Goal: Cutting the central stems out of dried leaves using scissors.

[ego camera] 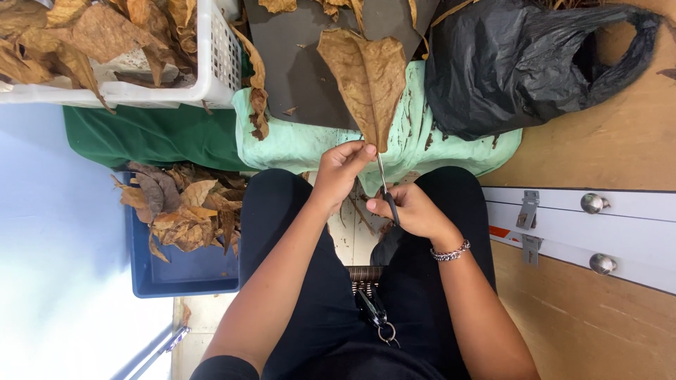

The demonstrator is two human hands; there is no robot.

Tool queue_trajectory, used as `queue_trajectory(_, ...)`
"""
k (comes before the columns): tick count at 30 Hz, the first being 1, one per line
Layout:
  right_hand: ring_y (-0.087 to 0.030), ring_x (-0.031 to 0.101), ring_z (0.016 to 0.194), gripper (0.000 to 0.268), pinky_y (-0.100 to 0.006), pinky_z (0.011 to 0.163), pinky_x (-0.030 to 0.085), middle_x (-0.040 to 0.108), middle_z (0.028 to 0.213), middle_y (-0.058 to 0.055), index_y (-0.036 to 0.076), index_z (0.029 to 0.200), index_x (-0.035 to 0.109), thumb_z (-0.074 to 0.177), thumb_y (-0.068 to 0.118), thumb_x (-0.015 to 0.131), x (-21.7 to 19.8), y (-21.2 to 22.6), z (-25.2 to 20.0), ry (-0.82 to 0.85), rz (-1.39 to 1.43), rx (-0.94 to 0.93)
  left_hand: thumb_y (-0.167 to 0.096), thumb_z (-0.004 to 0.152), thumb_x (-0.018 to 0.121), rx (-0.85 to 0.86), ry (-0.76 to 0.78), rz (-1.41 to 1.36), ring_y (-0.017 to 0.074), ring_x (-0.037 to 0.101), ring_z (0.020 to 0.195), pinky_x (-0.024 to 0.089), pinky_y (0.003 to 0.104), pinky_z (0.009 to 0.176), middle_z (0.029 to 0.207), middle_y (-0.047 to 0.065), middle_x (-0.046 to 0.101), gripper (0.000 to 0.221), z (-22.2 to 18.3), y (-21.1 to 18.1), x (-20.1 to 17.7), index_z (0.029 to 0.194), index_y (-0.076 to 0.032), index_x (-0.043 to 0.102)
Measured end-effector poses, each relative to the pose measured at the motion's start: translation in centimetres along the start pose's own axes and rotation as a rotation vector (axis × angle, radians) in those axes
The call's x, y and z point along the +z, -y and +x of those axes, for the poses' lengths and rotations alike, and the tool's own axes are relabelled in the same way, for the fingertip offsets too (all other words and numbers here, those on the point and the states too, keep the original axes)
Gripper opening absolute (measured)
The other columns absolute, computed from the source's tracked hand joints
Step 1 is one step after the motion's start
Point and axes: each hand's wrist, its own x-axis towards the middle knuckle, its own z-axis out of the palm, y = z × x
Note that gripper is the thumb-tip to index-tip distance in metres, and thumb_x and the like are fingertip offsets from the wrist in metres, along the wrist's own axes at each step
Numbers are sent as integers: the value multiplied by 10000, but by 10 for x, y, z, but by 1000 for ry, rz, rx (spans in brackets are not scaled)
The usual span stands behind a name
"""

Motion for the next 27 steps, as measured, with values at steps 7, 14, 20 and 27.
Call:
queue_trajectory(7,-119,435,511,397,-267,524,325,519,473,-41,38,594,657,900,245,802,0,-8,4,3,-34,-6,-307,938,815,17,-13,50,15,607,800,518,202,806,830,6,739,220,6,14,-7,984,-94,784)
queue_trajectory(14,-134,454,515,413,-277,531,343,526,486,-63,28,609,667,915,269,803,0,-9,6,-12,-32,-12,-327,932,815,46,-34,90,16,582,759,503,190,753,808,-3,731,228,1,1,-2,973,-106,779)
queue_trajectory(20,-131,463,519,443,-268,525,347,541,491,-63,25,622,681,929,324,794,0,-7,7,-38,-54,26,-322,913,835,61,-61,138,17,586,718,504,188,709,790,18,747,238,1,1,-2,973,-96,787)
queue_trajectory(27,-116,413,459,484,-255,483,308,503,439,-64,25,608,688,933,371,782,1,-12,10,-64,-63,41,-323,926,822,17,-3,169,8,597,750,516,202,741,791,10,751,237,8,19,-11,966,-92,794)
